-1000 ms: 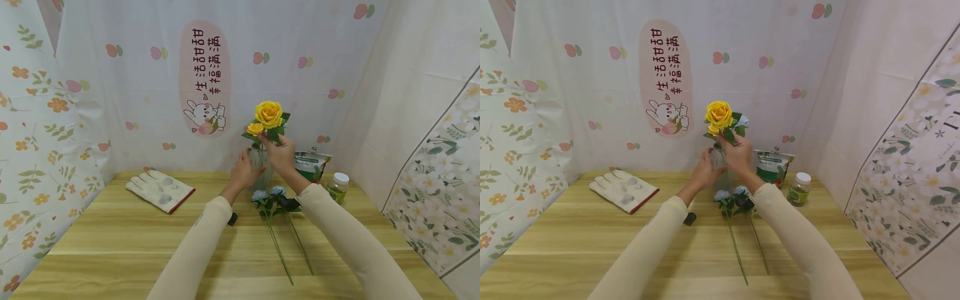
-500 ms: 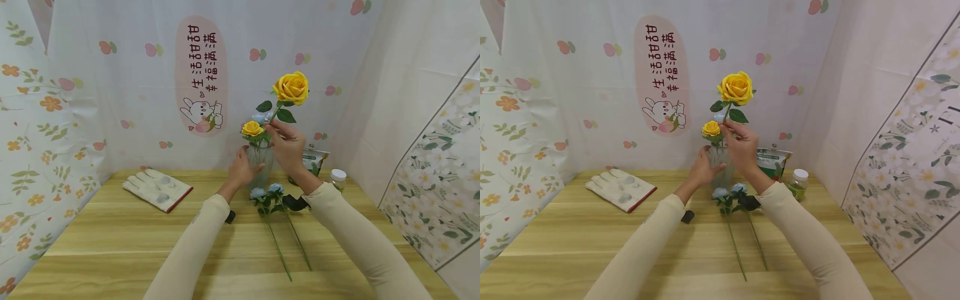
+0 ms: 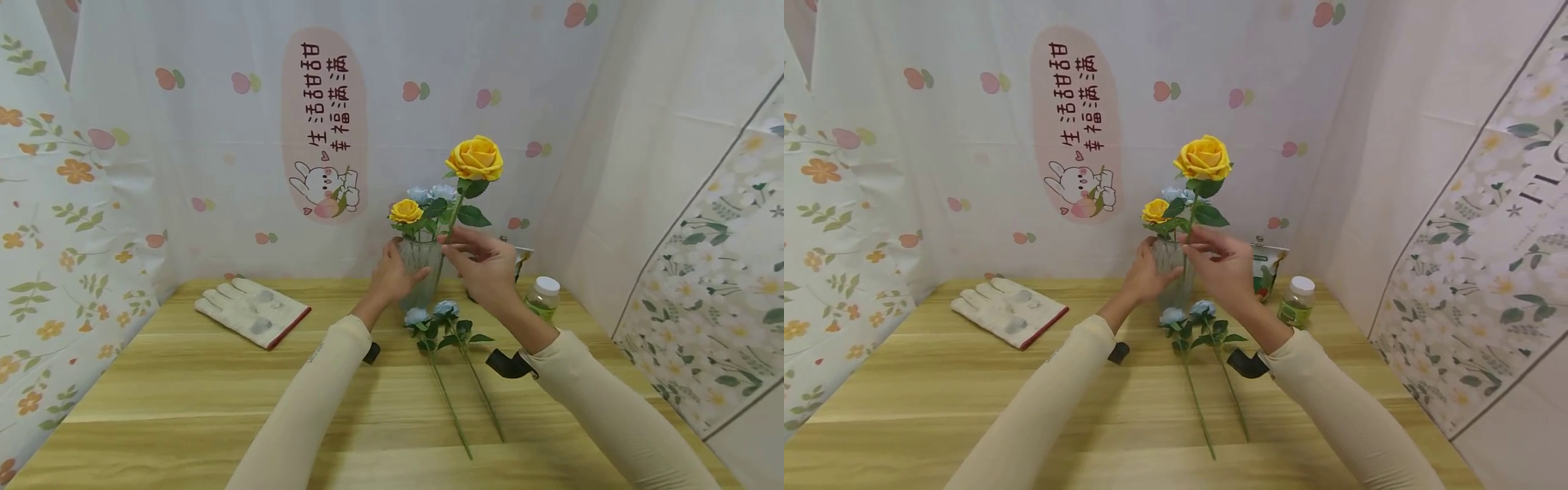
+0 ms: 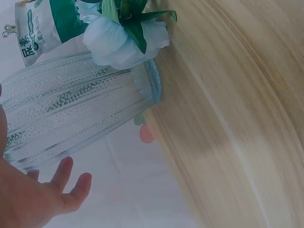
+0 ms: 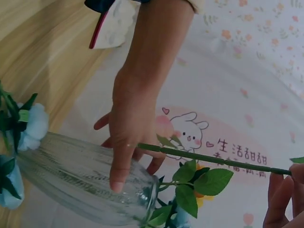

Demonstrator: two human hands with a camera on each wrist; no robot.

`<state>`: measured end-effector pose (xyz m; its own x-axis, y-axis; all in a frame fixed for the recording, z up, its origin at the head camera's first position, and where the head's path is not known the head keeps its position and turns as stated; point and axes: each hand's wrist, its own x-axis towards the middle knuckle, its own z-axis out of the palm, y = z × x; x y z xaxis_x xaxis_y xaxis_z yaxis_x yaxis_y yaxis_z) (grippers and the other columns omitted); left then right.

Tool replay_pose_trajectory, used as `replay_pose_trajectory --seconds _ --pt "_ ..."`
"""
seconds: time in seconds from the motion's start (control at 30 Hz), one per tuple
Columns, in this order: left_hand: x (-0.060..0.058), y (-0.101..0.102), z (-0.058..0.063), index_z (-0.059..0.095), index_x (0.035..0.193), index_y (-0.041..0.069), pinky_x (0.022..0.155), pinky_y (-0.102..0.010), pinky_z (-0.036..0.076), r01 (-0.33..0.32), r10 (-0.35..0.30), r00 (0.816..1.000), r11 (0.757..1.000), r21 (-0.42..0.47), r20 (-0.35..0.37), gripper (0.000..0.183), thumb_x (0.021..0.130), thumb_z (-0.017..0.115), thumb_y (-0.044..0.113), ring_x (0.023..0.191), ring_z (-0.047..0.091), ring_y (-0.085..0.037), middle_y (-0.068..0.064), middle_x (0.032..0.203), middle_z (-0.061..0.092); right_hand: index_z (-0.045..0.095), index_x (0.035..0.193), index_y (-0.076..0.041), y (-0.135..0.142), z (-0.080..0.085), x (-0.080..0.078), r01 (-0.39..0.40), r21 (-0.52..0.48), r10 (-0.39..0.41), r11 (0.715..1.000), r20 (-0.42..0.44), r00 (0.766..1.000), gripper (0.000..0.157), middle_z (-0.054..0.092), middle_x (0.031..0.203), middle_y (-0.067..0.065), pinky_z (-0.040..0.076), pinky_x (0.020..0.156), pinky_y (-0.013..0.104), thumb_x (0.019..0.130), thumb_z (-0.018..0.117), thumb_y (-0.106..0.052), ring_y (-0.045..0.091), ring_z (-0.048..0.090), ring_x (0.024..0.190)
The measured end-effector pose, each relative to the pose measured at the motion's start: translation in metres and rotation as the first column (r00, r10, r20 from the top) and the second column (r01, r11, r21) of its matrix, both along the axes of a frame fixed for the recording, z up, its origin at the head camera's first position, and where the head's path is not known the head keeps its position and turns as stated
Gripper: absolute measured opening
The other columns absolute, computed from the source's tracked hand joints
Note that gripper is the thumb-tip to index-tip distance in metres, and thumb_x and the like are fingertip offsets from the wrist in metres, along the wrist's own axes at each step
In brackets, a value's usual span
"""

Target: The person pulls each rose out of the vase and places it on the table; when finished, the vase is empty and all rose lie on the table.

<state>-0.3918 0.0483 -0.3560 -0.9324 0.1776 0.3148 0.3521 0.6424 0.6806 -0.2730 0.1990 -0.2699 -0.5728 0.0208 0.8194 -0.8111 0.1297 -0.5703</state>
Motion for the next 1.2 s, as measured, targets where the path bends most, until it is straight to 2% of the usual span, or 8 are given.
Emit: replay_pose_trajectory --seconds 0.17,0.3,0.53,0.7,0.83,0.97,1.07,1.2 --pt "-0.001 0.001 -0.001 0.016 0.154 0.015 0.1 -0.057 0.04 -0.004 0.004 1.0 1.0 0.011 -0.013 0.095 0.087 0.069 0.056 0.129 0.045 -0.041 -0.013 0.152 0.03 0.07 0.114 0.008 0.017 -0.01 0.013 -0.013 0.006 0.013 1.0 0.068 0.998 0.031 0.076 0.092 -0.003 0.048 0.049 0.018 0.084 0.068 0.016 0.008 0.071 0.079" --pt "-0.001 0.0 0.0 0.017 0.153 0.015 0.098 -0.056 0.042 0.003 -0.002 0.999 1.0 0.022 -0.035 0.096 0.086 0.072 0.054 0.127 0.046 -0.041 -0.014 0.151 0.033 0.069 0.115 0.009 0.032 -0.017 0.022 0.034 0.079 -0.043 0.996 0.108 0.993 0.034 0.075 0.091 -0.007 0.044 0.044 0.019 0.082 0.07 0.016 0.009 0.07 0.075" --pt "-0.001 -0.001 0.0 0.019 0.153 0.013 0.102 -0.058 0.038 0.022 -0.02 0.998 0.999 0.046 -0.055 0.101 0.082 0.075 0.056 0.13 0.046 -0.042 -0.021 0.148 0.041 0.065 0.12 0.01 0.057 -0.031 0.036 0.007 0.147 -0.035 0.989 0.189 0.981 0.039 0.076 0.092 -0.003 0.037 0.039 0.023 0.082 0.071 0.016 0.01 0.062 0.056" --pt "-0.002 -0.002 0.0 0.018 0.154 0.012 0.102 -0.059 0.037 0.013 -0.012 0.997 1.0 0.011 -0.071 0.104 0.081 0.074 0.06 0.129 0.047 -0.043 -0.024 0.146 0.044 0.064 0.122 0.009 0.073 -0.043 0.044 -0.031 0.16 -0.017 0.987 0.289 0.957 0.04 0.075 0.092 -0.007 0.031 0.035 0.028 0.083 0.071 0.014 0.009 0.07 0.068" --pt "-0.004 -0.003 -0.001 0.017 0.154 0.011 0.101 -0.059 0.038 -0.008 0.007 0.996 1.0 -0.007 -0.086 0.106 0.08 0.075 0.059 0.127 0.047 -0.044 -0.026 0.143 0.045 0.06 0.124 0.012 0.084 -0.053 0.046 -0.051 0.177 -0.026 0.983 0.406 0.913 0.044 0.074 0.093 -0.001 0.03 0.038 0.028 0.082 0.073 0.012 0.012 0.072 0.073" --pt "-0.004 -0.005 -0.003 0.017 0.154 0.011 0.103 -0.059 0.036 -0.009 0.008 0.997 1.0 -0.007 -0.081 0.105 0.08 0.076 0.058 0.131 0.044 -0.043 -0.025 0.145 0.043 0.059 0.128 0.011 0.094 -0.063 0.046 -0.031 0.249 -0.104 0.968 0.507 0.856 0.047 0.073 0.097 0.005 0.051 0.056 0.021 0.083 0.074 0.009 0.015 0.073 0.076" --pt "-0.004 -0.006 -0.003 0.019 0.153 0.011 0.103 -0.058 0.036 -0.006 0.004 0.997 1.0 -0.023 -0.073 0.104 0.08 0.075 0.059 0.13 0.044 -0.042 -0.024 0.143 0.045 0.057 0.13 0.01 0.103 -0.071 0.047 -0.027 0.294 -0.149 0.956 0.559 0.816 0.049 0.072 0.103 0.018 0.057 0.072 0.026 0.084 0.072 0.008 0.015 0.073 0.079" --pt "-0.004 -0.005 0.0 0.02 0.153 0.01 0.102 -0.059 0.037 0.005 -0.009 0.997 0.998 -0.06 -0.07 0.102 0.081 0.074 0.059 0.128 0.046 -0.042 -0.023 0.142 0.046 0.053 0.134 0.012 0.115 -0.08 0.049 -0.036 0.303 -0.176 0.952 0.641 0.747 0.051 0.068 0.11 0.03 0.058 0.072 0.032 0.086 0.069 0.009 0.014 0.072 0.082"
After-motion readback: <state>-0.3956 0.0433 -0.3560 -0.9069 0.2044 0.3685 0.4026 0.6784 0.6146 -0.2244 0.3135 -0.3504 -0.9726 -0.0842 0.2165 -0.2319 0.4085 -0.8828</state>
